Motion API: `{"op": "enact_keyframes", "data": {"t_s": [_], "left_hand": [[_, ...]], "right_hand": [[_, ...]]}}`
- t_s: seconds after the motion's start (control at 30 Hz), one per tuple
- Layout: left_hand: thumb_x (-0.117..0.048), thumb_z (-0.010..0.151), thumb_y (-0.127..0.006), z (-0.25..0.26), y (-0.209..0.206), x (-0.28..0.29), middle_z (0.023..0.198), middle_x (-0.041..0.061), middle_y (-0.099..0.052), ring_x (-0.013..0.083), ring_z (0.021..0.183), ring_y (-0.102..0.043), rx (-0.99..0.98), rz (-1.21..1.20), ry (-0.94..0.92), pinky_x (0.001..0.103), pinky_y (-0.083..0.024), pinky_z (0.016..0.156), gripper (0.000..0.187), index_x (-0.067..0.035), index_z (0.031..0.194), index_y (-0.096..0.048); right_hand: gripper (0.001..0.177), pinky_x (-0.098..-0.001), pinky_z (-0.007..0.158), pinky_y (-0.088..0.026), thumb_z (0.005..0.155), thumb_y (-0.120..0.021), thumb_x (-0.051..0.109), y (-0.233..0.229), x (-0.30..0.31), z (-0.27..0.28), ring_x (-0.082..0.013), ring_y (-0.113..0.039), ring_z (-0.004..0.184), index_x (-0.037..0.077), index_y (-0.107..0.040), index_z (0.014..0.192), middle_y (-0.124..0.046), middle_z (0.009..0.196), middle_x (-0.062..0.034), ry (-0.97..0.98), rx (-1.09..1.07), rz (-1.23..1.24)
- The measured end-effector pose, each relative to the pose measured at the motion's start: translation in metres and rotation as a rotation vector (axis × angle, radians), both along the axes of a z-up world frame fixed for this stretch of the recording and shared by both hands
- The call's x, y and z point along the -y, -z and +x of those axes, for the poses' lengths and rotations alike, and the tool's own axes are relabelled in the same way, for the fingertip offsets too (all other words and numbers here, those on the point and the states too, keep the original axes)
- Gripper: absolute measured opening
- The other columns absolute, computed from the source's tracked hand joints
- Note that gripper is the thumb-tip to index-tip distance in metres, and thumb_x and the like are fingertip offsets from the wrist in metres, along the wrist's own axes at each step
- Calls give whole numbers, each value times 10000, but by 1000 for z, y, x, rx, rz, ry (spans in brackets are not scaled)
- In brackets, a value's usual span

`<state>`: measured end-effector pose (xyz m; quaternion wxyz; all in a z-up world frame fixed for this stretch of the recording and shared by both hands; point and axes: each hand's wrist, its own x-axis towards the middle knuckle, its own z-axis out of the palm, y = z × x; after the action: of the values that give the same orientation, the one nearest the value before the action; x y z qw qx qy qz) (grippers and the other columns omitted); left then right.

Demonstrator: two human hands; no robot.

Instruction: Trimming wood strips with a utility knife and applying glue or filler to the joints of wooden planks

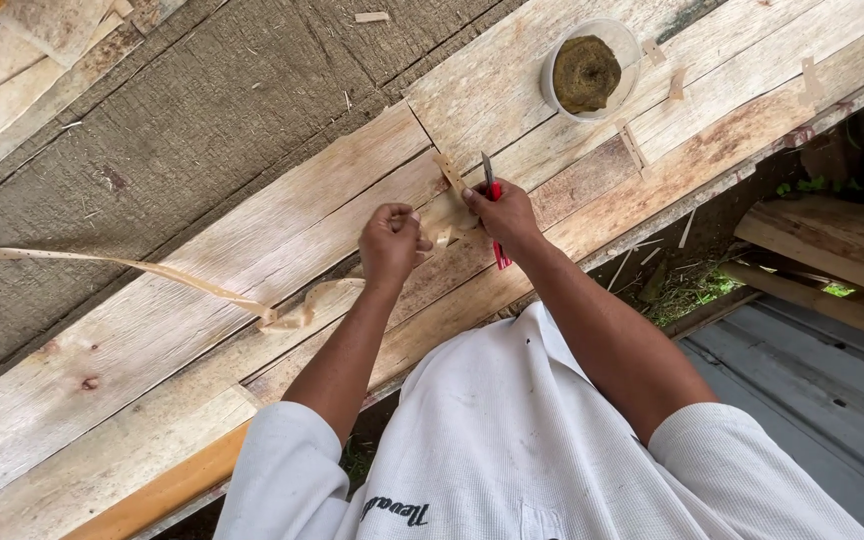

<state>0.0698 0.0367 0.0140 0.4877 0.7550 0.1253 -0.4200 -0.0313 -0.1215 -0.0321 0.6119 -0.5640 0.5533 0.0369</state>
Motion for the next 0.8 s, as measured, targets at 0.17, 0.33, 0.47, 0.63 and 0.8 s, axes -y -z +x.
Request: {"op": "enact_keyframes", "data": {"t_s": [0.17, 0.33, 0.47, 0.63, 0.8], "left_hand": [[-106, 905, -722, 12, 32, 10, 761, 62, -658, 194, 592, -684, 564, -16, -42, 268, -577, 465, 121, -123, 1025, -733], [-192, 913, -720, 26, 65, 15, 1076, -64, -673, 211, 1077, -627, 1223, 82, 482, 387, -511, 866, 239, -292, 1123, -775], [-206, 1009, -599, 30, 48, 28, 1329, -70, -707, 251, 1386, -510, 1478, 70, 801, 626, -244, 1132, 249, -273, 1184, -762], [-230, 947, -648, 27, 45, 28, 1408, -56, -685, 288, 1508, -394, 1533, 37, 964, 891, -45, 1086, 325, -259, 1253, -753], [-524, 1071, -392, 31, 31, 28, 1669, -119, -398, 286, 1615, -78, 1152, 259, 1343, 877, 59, 1139, 543, -318, 1563, -496]], "right_hand": [[214, -218, 454, -480, 870, -832, 279, -14, 0, 5, -118, -611, 547, 99, -741, 943, -656, 683, -52, 9, -37, 7], [195, -222, 439, -486, 859, -830, 258, -18, -2, 10, -133, -615, 521, 94, -743, 920, -631, 659, -59, 27, -48, 5], [209, -233, 472, -533, 854, -839, 277, -13, -1, 10, -154, -648, 557, 100, -754, 924, -647, 673, -72, 20, -65, 1], [245, -253, 534, -580, 862, -836, 285, -27, -4, 17, -189, -689, 635, 71, -755, 949, -675, 718, -112, 25, -68, 23], [252, -270, 560, -593, 871, -823, 300, -31, -1, 18, -192, -696, 661, 74, -752, 956, -678, 734, -115, 1, -86, 14]]}}
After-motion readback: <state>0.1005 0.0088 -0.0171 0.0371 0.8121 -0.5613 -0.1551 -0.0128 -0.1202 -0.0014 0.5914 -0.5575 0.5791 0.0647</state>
